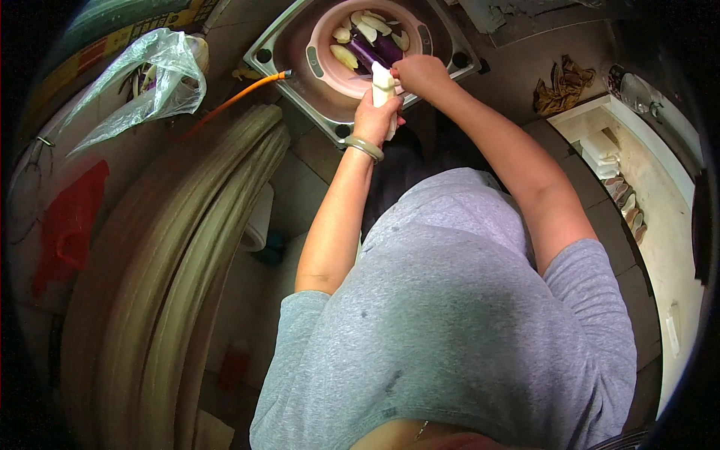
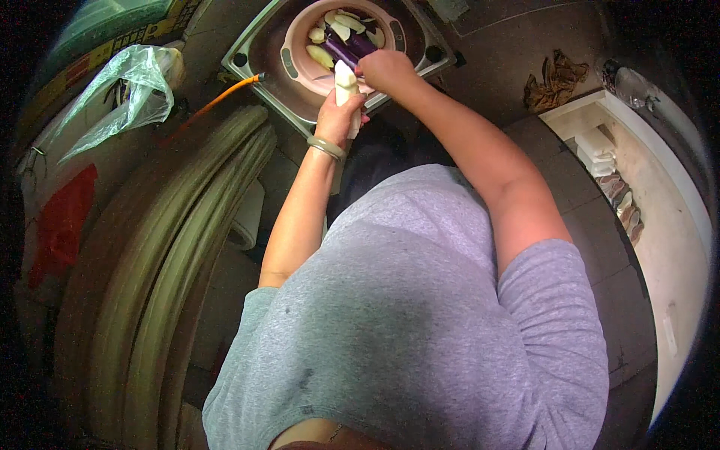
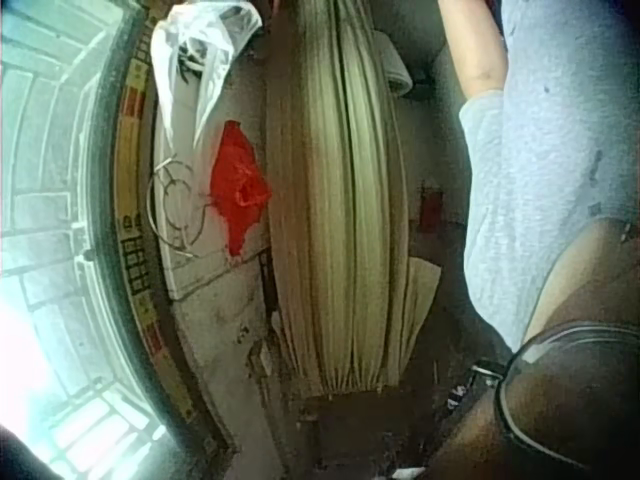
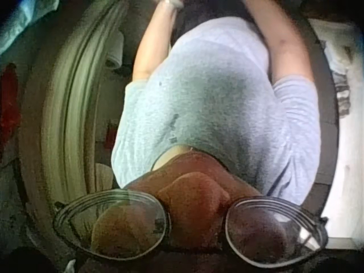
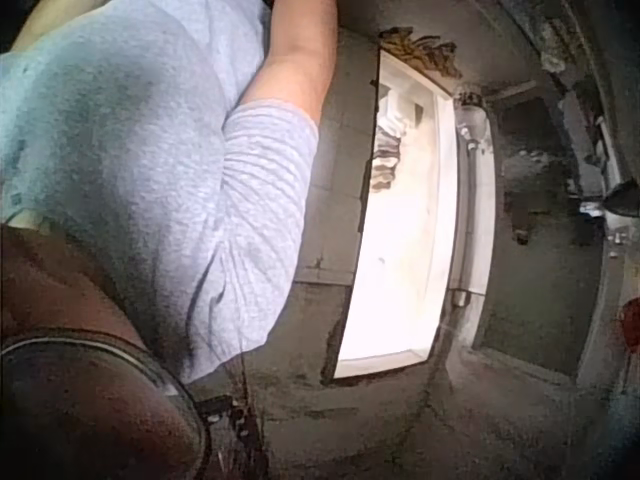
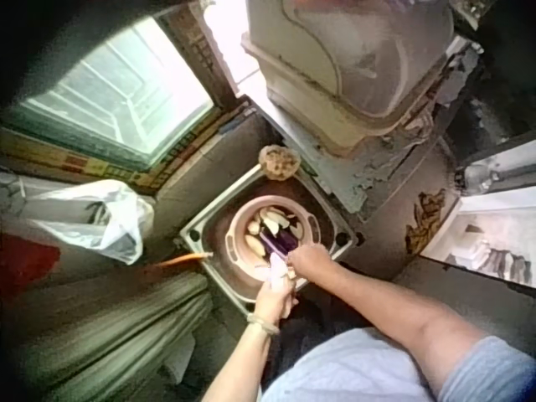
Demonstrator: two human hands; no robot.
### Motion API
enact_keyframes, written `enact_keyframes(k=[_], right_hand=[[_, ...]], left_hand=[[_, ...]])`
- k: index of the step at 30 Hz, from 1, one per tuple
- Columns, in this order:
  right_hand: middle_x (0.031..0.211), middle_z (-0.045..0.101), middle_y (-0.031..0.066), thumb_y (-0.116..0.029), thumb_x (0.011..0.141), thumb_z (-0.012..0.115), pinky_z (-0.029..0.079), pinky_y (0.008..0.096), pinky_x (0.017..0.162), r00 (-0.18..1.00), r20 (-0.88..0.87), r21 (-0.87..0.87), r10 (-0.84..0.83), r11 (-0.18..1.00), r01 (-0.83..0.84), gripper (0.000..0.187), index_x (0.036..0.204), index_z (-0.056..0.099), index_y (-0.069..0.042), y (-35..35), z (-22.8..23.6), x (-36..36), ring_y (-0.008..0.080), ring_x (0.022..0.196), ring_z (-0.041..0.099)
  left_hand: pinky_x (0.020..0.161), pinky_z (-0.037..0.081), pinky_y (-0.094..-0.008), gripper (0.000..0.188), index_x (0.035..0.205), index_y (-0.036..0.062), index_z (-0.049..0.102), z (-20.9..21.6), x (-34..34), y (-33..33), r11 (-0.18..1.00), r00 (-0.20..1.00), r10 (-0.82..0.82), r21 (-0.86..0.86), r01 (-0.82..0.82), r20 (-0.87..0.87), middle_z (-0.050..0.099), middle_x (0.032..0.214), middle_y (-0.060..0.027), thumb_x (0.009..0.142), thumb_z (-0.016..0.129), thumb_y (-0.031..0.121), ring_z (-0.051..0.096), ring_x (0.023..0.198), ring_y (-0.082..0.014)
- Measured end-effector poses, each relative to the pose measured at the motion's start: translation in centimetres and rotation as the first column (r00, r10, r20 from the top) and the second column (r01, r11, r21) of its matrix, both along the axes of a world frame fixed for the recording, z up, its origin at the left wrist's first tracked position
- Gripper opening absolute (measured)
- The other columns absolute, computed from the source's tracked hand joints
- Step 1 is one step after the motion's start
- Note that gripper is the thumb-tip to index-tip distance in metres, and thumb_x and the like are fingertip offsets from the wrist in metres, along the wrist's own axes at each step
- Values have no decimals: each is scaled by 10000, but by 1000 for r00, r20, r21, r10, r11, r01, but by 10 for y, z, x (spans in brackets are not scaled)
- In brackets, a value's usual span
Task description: The recorder is peeling and cutting an eggplant over a bowl in a sink.
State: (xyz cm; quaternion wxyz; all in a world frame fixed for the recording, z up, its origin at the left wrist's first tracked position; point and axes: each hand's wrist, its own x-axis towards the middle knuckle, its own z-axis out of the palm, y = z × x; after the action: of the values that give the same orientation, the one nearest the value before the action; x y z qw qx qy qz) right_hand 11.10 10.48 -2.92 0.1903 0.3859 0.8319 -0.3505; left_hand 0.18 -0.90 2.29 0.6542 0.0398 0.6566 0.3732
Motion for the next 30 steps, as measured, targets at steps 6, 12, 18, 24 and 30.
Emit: enact_keyframes(k=[6,12,18,24,30], right_hand=[[912,670,145,-294,844,558,510,435,732,980,88,2,-177,984,178,222,951,700,-160,18,-37,34,318,868,644],[843,669,139,-212,774,584,507,446,695,985,-103,-82,-141,988,133,188,917,695,-161,-13,30,14,314,808,651],[778,666,140,-213,738,631,518,432,642,987,-157,-54,-38,998,30,152,842,685,-116,-25,62,-4,307,737,660],[827,673,118,-231,770,606,513,430,655,986,-148,12,-81,996,84,159,890,694,-172,-20,22,2,295,782,658],[842,675,103,-260,810,572,504,431,682,994,-41,-64,-104,993,102,173,919,690,-197,-10,11,4,292,821,654]], left_hand=[[476,468,-298,416,1075,100,514,-11,-7,-6,994,990,110,-22,-108,93,547,745,-45,950,384,475,550,589,-168],[446,414,-294,539,969,82,525,-29,-14,-9,864,818,502,-130,-486,280,538,675,-65,954,244,541,518,543,-189],[463,422,-275,483,905,94,567,-23,-3,-1,860,804,493,-43,-509,334,601,716,-38,955,238,444,509,526,-168],[448,407,-287,436,924,92,497,-10,0,4,872,811,478,-68,-485,337,498,652,-53,956,266,460,465,510,-169],[433,395,-284,490,929,91,500,-15,-2,1,860,786,501,-109,-498,363,469,638,-47,956,267,521,461,505,-160]])
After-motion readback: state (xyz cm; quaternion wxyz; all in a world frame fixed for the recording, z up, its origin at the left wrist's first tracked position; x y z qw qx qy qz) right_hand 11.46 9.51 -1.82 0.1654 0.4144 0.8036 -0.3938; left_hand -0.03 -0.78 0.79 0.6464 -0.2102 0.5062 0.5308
